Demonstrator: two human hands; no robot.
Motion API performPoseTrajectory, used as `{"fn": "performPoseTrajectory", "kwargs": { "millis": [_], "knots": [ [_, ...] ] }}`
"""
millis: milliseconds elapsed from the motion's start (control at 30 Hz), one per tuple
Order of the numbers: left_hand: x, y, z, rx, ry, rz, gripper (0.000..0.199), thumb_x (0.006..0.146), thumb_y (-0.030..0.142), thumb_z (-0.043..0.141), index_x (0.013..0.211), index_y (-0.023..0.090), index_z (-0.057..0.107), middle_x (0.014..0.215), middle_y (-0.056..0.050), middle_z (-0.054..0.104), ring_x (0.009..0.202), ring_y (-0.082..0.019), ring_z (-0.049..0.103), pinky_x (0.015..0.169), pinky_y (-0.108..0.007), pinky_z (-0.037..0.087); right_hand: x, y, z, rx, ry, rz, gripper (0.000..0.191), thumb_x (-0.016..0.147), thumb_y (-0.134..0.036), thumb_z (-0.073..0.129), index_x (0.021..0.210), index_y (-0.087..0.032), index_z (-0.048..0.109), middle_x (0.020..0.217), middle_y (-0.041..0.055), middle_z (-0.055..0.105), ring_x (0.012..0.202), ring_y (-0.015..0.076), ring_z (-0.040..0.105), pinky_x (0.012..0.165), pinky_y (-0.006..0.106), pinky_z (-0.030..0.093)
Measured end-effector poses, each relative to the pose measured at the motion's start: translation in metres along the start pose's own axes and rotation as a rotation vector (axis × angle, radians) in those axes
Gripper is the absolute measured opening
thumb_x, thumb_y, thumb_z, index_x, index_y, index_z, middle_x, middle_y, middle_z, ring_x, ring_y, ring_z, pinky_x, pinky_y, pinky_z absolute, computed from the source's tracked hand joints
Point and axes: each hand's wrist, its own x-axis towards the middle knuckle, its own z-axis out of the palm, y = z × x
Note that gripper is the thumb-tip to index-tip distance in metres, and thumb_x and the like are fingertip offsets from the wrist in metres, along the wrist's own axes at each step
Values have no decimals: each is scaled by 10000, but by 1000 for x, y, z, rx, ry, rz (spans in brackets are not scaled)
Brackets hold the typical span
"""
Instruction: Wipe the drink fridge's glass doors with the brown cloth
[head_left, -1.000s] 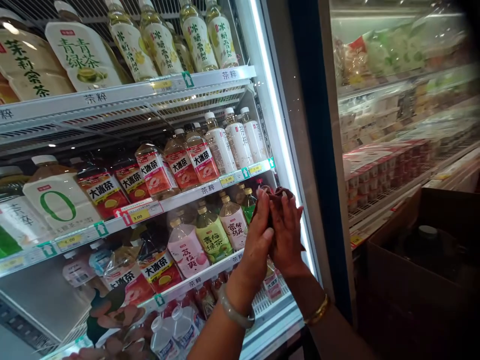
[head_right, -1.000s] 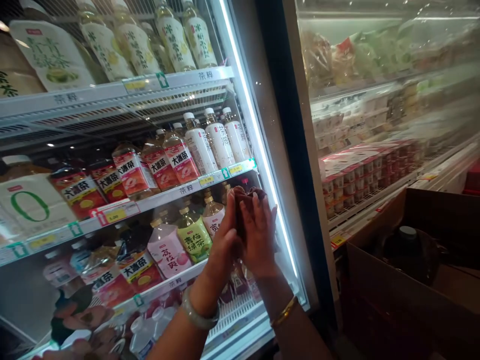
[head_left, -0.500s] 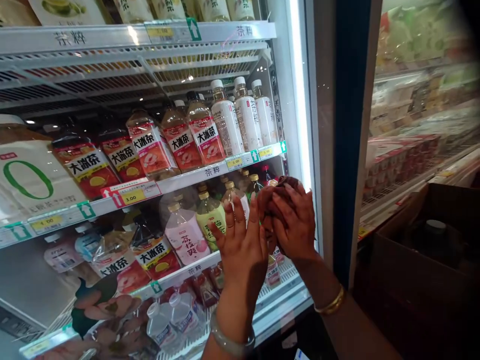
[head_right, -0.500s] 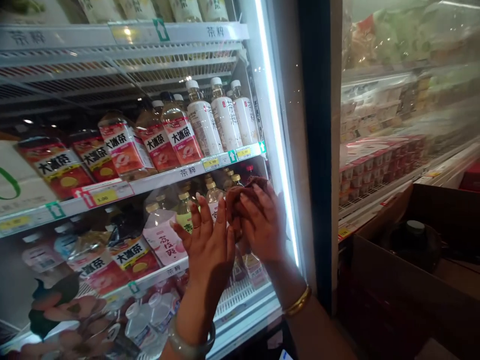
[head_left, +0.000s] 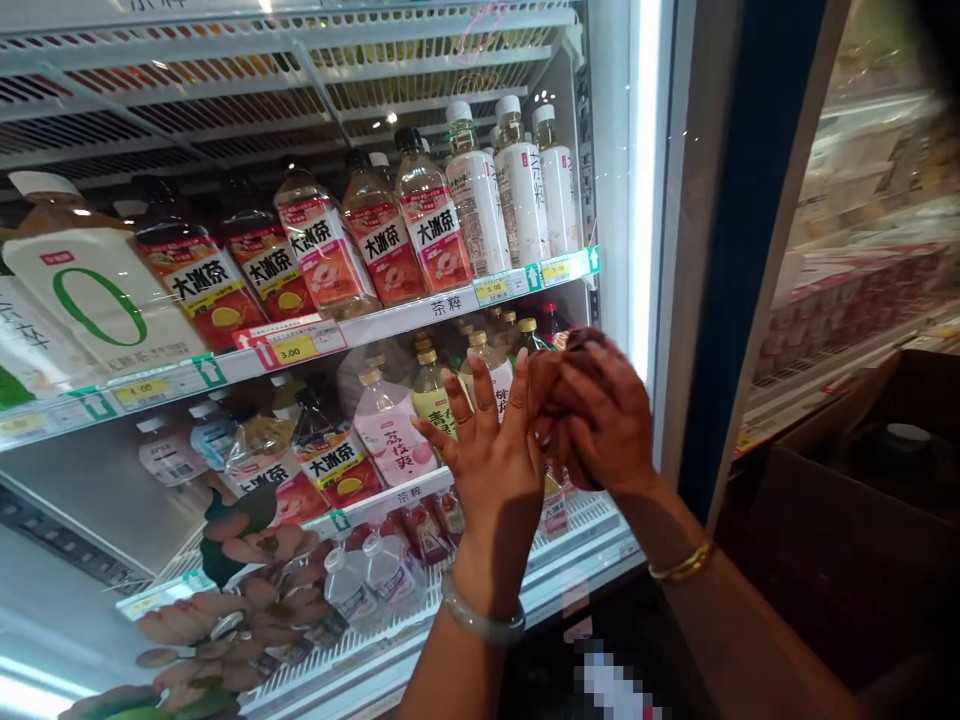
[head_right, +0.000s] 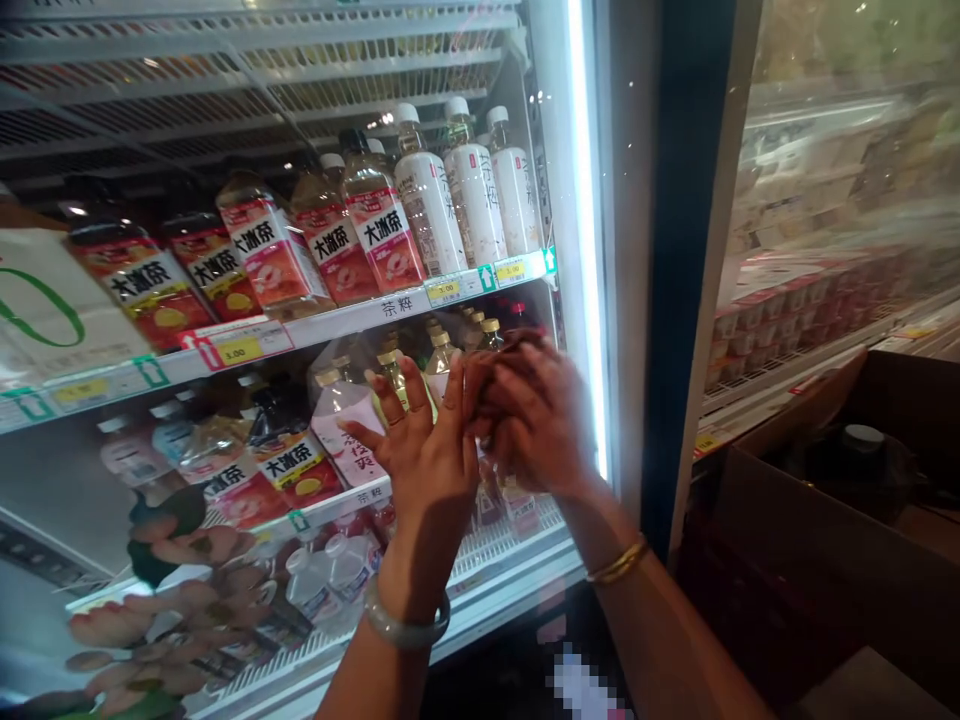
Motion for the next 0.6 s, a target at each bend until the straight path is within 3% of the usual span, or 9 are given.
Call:
{"fn": "performPoseTrajectory", "kwargs": {
  "millis": [100, 200, 333, 433, 500, 600],
  "knots": [
    [0, -5, -1, 22, 42, -45, 862, 974, 224, 633, 1654, 450, 154, 1745, -7, -119, 1628, -353, -105, 1201, -747, -202, -4, 25, -3, -77, 154, 212, 576, 968, -225, 533, 1534, -330, 501, 1576, 86, 479, 1485, 331, 460, 1216, 606, 411],
    [2, -10, -6, 10, 45, -59, 864, 973, 214, 643, 1637, 488, 163, 1723, 17, -199, 1629, -370, -98, 1202, -777, -149, 5, 8, 1, -73, 200, 365, 542, 996, -250, 482, 1537, -287, 491, 1573, 124, 476, 1494, 326, 447, 1225, 623, 393],
    [3, -21, -20, -27, 29, -74, 854, 983, 215, 634, 1645, 472, 162, 1739, 9, -182, 1623, -388, -119, 1186, -758, -188, 18, -47, 9, -23, -66, 228, 508, 991, -261, 464, 1489, -332, 536, 1591, 63, 468, 1567, 282, 345, 1287, 568, 332],
    [5, -32, -32, -14, 52, -86, 834, 981, 235, 646, 1655, 439, 199, 1763, 2, -136, 1617, -361, -173, 1183, -719, -228, 14, -51, 8, -14, -208, 103, 458, 970, -278, 496, 1409, -338, 610, 1594, 29, 466, 1571, 291, 329, 1300, 572, 301],
    [5, -39, -40, 21, 52, -87, 781, 987, 273, 643, 1649, 429, 258, 1775, -8, -94, 1618, -343, -185, 1179, -713, -236, 10, -37, 6, 1, -133, 113, 475, 957, -279, 522, 1424, -311, 602, 1593, 58, 456, 1531, 316, 384, 1290, 598, 293],
    [4, -47, -46, 54, 2, -111, 685, 1008, 305, 607, 1627, 426, 339, 1782, -33, -31, 1626, -330, -159, 1208, -735, -173, 11, -28, 12, 57, 97, 200, 571, 933, -220, 512, 1503, -257, 525, 1583, 116, 440, 1502, 336, 410, 1267, 620, 304]
  ]
}}
